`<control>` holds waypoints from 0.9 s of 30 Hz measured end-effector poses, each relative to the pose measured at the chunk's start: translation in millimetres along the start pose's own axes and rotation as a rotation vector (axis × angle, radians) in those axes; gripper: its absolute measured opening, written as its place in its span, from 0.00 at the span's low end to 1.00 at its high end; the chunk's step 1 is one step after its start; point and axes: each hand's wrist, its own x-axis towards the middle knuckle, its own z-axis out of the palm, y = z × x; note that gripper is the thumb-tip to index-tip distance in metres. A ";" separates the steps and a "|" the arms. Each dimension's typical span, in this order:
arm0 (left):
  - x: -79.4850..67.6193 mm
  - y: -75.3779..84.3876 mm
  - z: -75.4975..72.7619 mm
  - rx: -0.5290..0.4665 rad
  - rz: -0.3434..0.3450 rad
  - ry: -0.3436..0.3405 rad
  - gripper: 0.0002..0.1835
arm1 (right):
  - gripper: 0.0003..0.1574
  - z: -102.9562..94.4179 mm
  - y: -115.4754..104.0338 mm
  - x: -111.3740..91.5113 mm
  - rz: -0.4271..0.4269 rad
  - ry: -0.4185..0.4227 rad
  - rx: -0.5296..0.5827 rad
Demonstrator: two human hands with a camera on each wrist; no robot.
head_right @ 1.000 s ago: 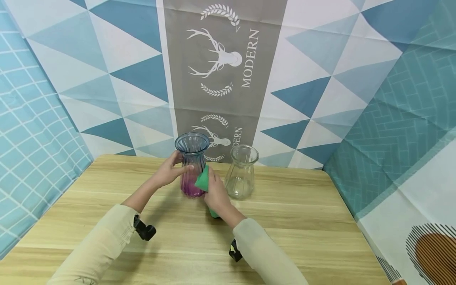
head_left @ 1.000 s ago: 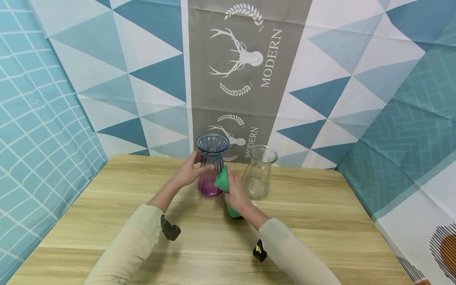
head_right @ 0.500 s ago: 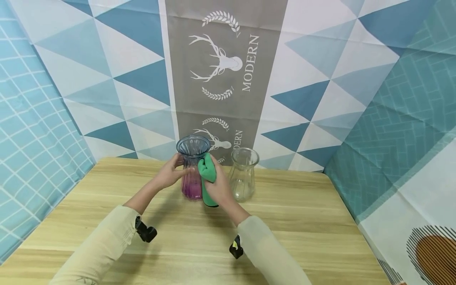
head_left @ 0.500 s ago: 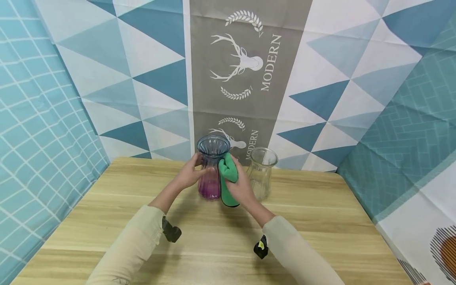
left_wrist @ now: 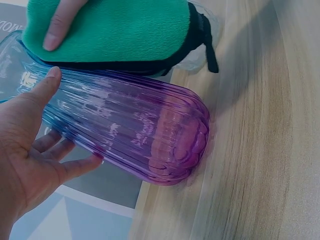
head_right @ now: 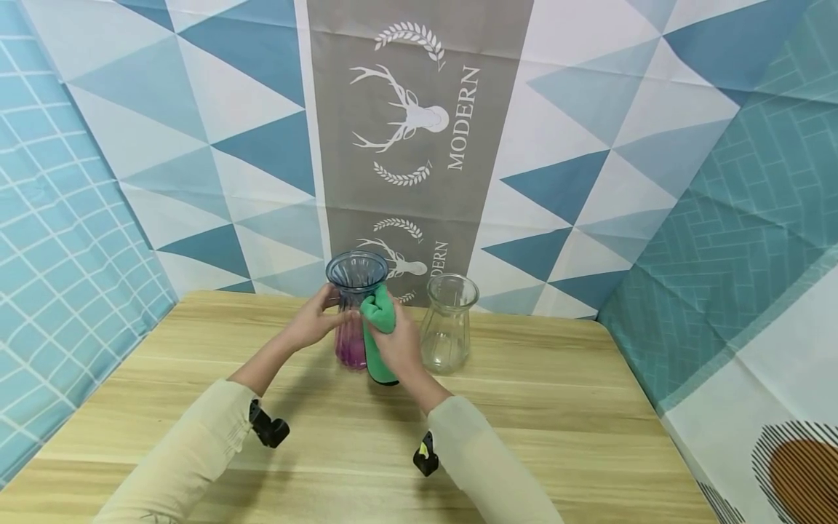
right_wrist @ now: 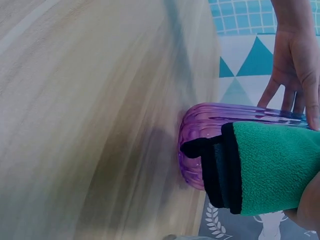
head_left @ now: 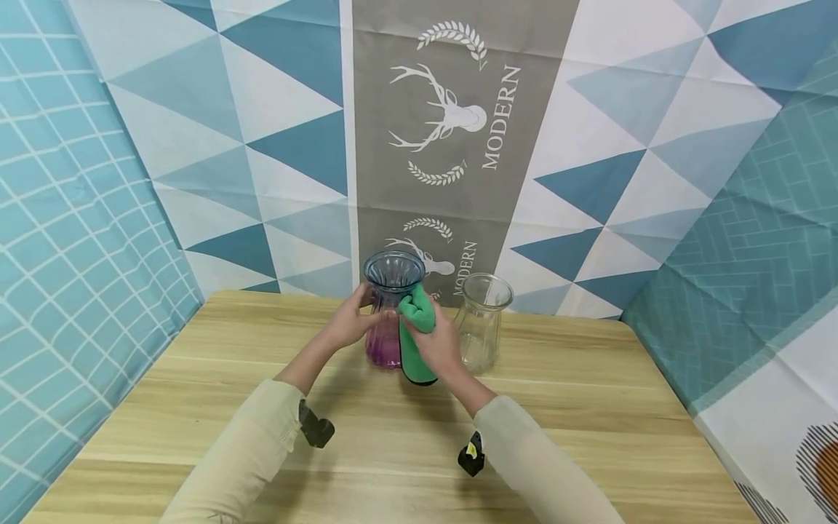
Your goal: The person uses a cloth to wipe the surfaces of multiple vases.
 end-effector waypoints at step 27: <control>0.1 1.6 0.1 -0.005 -0.023 0.000 0.43 | 0.40 -12.5 18.2 -16.8 0.070 -0.167 -0.021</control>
